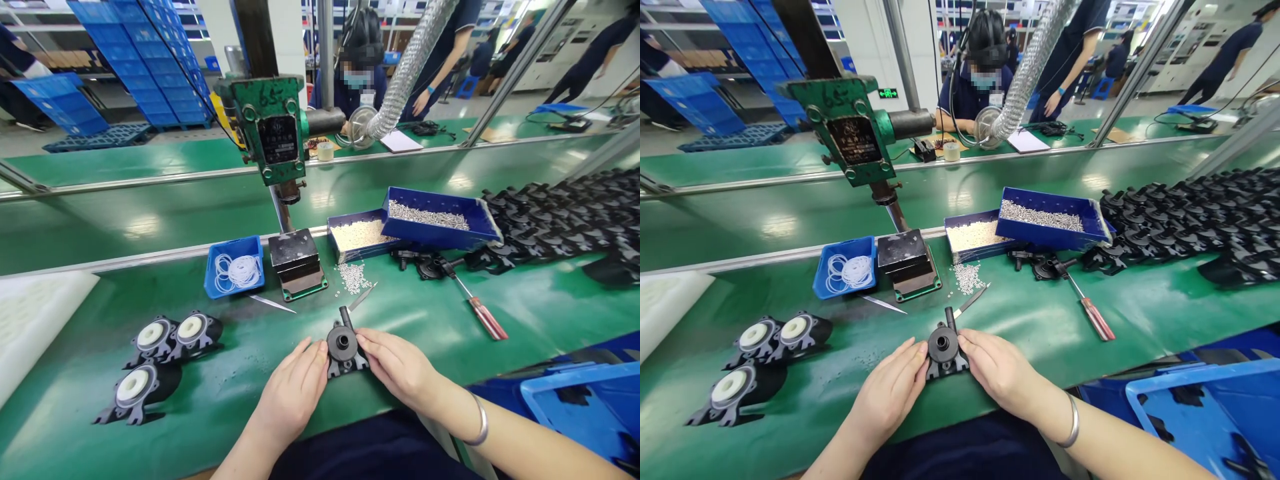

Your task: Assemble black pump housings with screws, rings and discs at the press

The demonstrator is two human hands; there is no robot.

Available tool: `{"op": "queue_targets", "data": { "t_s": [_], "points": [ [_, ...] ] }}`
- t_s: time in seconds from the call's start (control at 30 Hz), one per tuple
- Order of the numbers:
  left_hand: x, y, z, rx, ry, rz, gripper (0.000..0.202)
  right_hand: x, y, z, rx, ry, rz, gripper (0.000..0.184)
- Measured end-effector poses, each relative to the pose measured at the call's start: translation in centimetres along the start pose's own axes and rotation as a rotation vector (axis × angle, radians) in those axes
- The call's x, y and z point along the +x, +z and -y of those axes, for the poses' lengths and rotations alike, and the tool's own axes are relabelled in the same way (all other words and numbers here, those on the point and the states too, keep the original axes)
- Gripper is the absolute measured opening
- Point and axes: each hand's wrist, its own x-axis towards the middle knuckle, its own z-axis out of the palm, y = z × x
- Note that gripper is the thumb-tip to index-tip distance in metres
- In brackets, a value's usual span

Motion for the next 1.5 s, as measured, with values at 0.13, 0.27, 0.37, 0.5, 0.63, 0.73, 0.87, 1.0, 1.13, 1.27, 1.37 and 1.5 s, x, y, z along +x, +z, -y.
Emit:
{"op": "queue_targets", "data": {
  "t_s": [0.13, 0.27, 0.37, 0.5, 0.63, 0.73, 0.87, 1.0, 1.13, 1.27, 1.37, 1.5],
  "points": [
    [0.2, -0.3, 0.2, -0.190, -0.199, 0.107, 0.044, 0.8, -0.9, -0.3, 0.221, 0.220, 0.035, 0.043],
    [1.3, -0.4, 0.3, -0.434, -0.424, 0.311, 0.073, 2.3, -1.9, -0.3, 0.400, 0.423, 0.032, 0.047],
    [2.2, 0.3, 0.4, -0.545, -0.449, 0.362, 0.083, 3.9, -3.1, -0.8, 0.367, 0.381, 0.008, 0.045],
    [2.4, 1.8, 0.5, -0.610, -0.437, 0.335, 0.079, 7.3, -7.5, -4.8, 0.042, 0.292, -0.237, 0.032],
    [1.5, 2.9, 0.5, -0.627, -0.431, 0.257, 0.078, 11.6, -13.6, -13.6, -0.370, 0.428, -0.351, 0.026],
    [0.9, 3.2, 0.5, -0.626, -0.400, 0.213, 0.074, 14.1, -15.9, -19.9, -0.486, 0.750, 0.105, 0.021],
    [0.6, 3.6, 0.5, -0.615, -0.375, 0.157, 0.070, 15.1, -14.9, -23.5, -0.456, 0.797, 0.295, 0.011],
    [0.5, 3.7, 0.4, -0.623, -0.359, 0.160, 0.070, 14.3, -13.5, -23.7, -0.433, 0.778, 0.268, 0.013],
    [0.5, 3.6, 0.4, -0.634, -0.351, 0.181, 0.072, 13.7, -13.7, -23.6, -0.398, 0.802, 0.195, 0.019],
    [0.5, 3.4, 0.2, -0.650, -0.326, 0.219, 0.075, 13.6, -13.9, -23.6, -0.403, 0.836, 0.125, 0.024],
    [0.6, 3.2, 0.1, -0.667, -0.315, 0.215, 0.076, 13.7, -13.9, -23.5, -0.396, 0.851, 0.119, 0.024],
    [0.8, 3.2, 0.1, -0.647, -0.316, 0.190, 0.074, 13.8, -13.8, -23.3, -0.363, 0.859, 0.106, 0.023]
  ]
}}
